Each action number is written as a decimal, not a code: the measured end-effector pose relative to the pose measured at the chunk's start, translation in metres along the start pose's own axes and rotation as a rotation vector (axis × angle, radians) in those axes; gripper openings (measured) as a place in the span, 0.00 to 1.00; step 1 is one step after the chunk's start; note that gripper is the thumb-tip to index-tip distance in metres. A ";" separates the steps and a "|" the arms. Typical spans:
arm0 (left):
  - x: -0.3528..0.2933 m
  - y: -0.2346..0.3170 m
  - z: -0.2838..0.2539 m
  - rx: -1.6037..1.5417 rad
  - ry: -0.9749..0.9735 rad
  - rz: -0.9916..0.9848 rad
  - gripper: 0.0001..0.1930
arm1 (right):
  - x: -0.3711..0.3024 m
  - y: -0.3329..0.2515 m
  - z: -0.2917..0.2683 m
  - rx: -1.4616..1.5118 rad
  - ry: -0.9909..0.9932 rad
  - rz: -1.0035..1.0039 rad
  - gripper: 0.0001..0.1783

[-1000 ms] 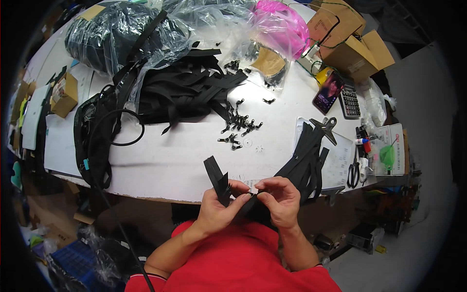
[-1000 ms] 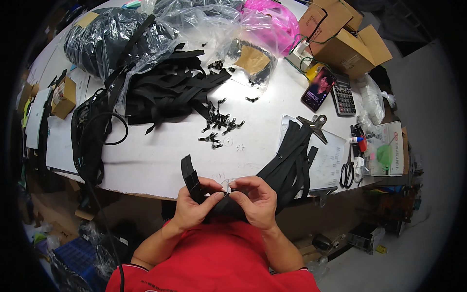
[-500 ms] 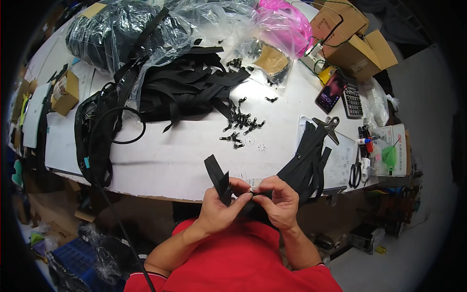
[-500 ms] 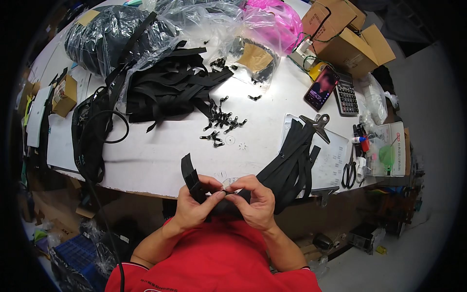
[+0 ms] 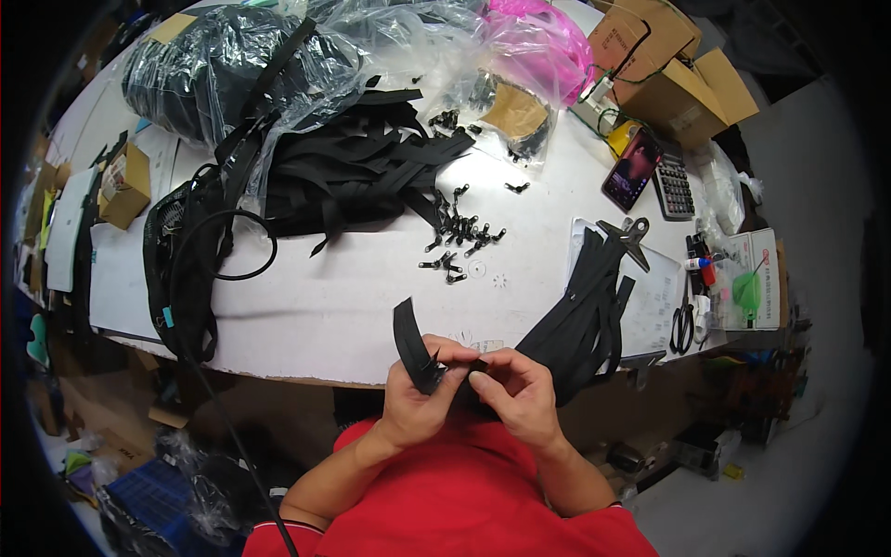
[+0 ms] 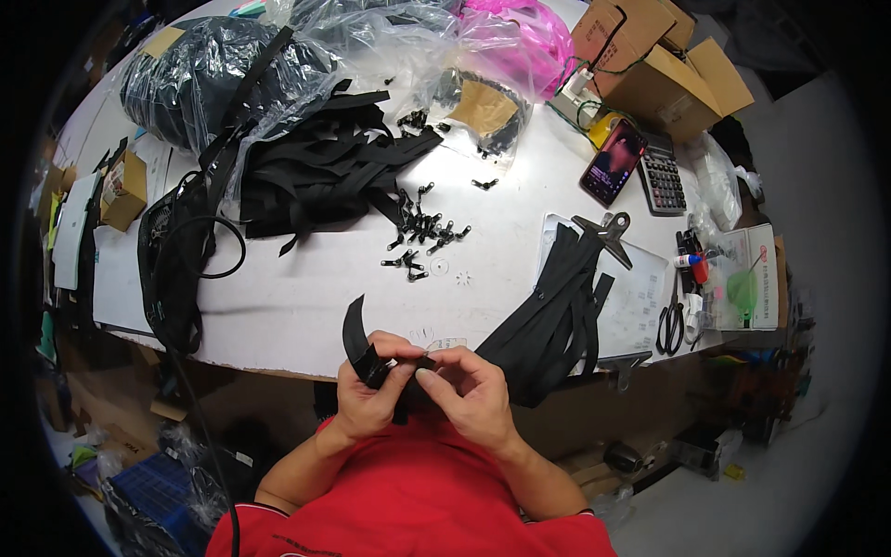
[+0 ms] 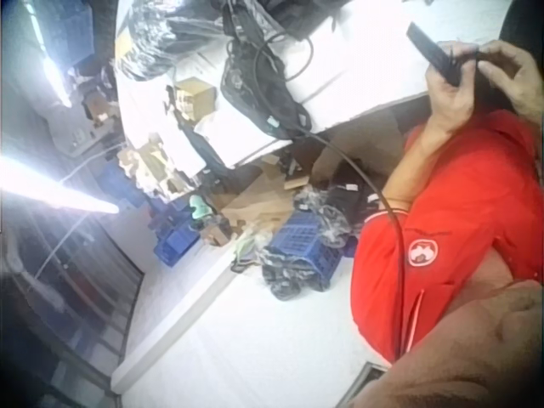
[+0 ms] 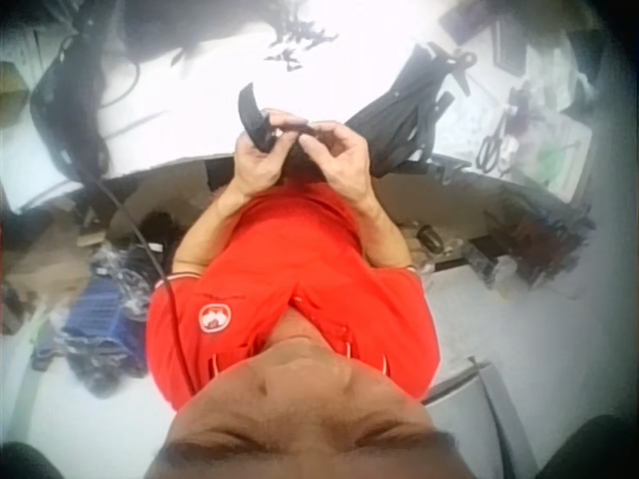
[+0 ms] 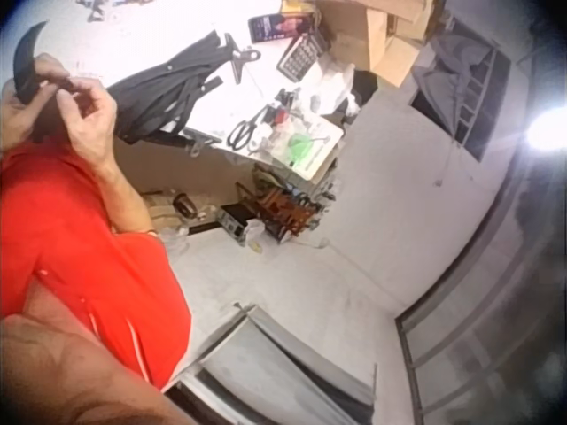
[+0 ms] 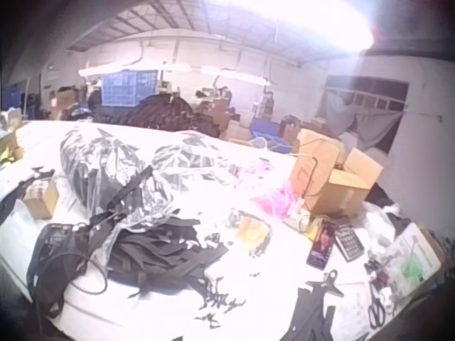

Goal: The person attaches small black plastic clips to the ends of black fabric straps. They repeatedly pick up a strap, thread a clip onto the end, and secure it by hand. The person works at a white table cluttered with loose straps, clips, and packaging materials.

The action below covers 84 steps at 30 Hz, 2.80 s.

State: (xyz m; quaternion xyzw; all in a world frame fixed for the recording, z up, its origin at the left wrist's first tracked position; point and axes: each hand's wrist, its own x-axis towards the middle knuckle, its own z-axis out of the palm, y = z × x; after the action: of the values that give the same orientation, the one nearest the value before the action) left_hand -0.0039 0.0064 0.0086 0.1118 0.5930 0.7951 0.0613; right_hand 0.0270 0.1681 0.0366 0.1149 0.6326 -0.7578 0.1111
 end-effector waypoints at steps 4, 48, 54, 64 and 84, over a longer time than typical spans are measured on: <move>-0.001 0.001 0.001 -0.088 0.021 -0.046 0.09 | 0.000 0.007 0.000 0.083 0.007 -0.023 0.04; -0.010 -0.015 -0.009 -0.103 -0.040 -0.087 0.05 | 0.013 0.010 -0.002 -0.443 0.155 -0.446 0.08; -0.003 -0.002 -0.009 -0.153 -0.050 -0.242 0.02 | 0.008 0.003 -0.009 -0.246 -0.053 -0.296 0.08; 0.009 0.013 -0.007 -0.736 -0.023 -0.659 0.20 | 0.022 -0.049 -0.072 -0.768 0.425 -0.242 0.12; -0.017 -0.002 -0.007 0.251 -0.052 0.019 0.11 | 0.010 -0.002 -0.008 0.085 -0.076 -0.065 0.17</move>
State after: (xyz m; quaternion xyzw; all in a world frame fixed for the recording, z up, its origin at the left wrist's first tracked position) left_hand 0.0109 -0.0037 0.0030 0.1448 0.6850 0.7119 0.0544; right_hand 0.0169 0.1758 0.0344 0.0699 0.5986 -0.7910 0.1052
